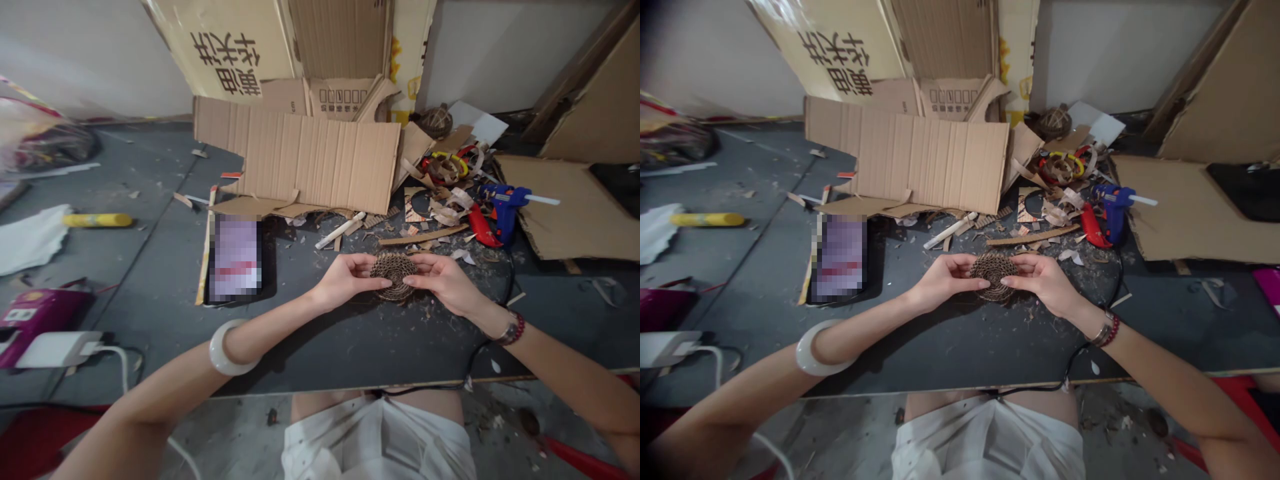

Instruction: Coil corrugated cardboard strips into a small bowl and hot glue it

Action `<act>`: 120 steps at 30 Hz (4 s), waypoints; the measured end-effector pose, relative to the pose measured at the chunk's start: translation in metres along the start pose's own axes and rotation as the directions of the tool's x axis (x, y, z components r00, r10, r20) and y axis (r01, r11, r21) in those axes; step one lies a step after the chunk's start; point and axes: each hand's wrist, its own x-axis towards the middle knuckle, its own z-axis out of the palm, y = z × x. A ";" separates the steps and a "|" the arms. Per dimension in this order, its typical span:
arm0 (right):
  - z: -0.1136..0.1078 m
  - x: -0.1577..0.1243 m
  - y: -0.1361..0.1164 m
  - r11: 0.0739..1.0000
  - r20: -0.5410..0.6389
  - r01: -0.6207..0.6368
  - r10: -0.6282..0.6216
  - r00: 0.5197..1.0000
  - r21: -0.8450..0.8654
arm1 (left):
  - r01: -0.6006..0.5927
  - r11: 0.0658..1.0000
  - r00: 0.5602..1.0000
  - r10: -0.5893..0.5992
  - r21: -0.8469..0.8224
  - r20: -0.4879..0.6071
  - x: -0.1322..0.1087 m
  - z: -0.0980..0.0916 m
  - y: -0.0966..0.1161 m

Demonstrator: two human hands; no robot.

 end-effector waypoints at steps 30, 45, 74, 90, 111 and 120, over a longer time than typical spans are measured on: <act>-0.001 -0.006 -0.008 0.961 0.033 -0.190 0.187 0.982 0.203 | 0.057 0.978 0.998 -0.057 -0.200 0.009 0.001 -0.003 -0.001; -0.001 -0.005 -0.008 0.958 0.042 -0.206 0.202 0.978 0.198 | 0.148 0.964 0.989 -0.137 -0.220 0.063 0.000 -0.003 0.005; 0.005 -0.010 -0.008 0.991 0.078 -0.050 0.041 0.996 0.124 | 0.057 0.964 0.994 -0.031 -0.258 0.105 -0.004 0.001 0.005; 0.001 -0.006 -0.006 0.986 0.044 -0.081 0.075 0.996 0.145 | 0.128 0.961 0.990 -0.111 -0.246 0.083 -0.002 -0.001 0.003; 0.003 -0.007 -0.006 0.961 0.120 -0.159 0.134 0.984 0.226 | 0.112 0.964 0.991 -0.090 -0.240 0.103 -0.004 -0.001 0.004; 0.004 -0.007 -0.005 0.968 0.137 -0.139 0.111 0.984 0.211 | 0.078 0.980 0.995 -0.066 -0.181 0.073 -0.003 -0.001 0.002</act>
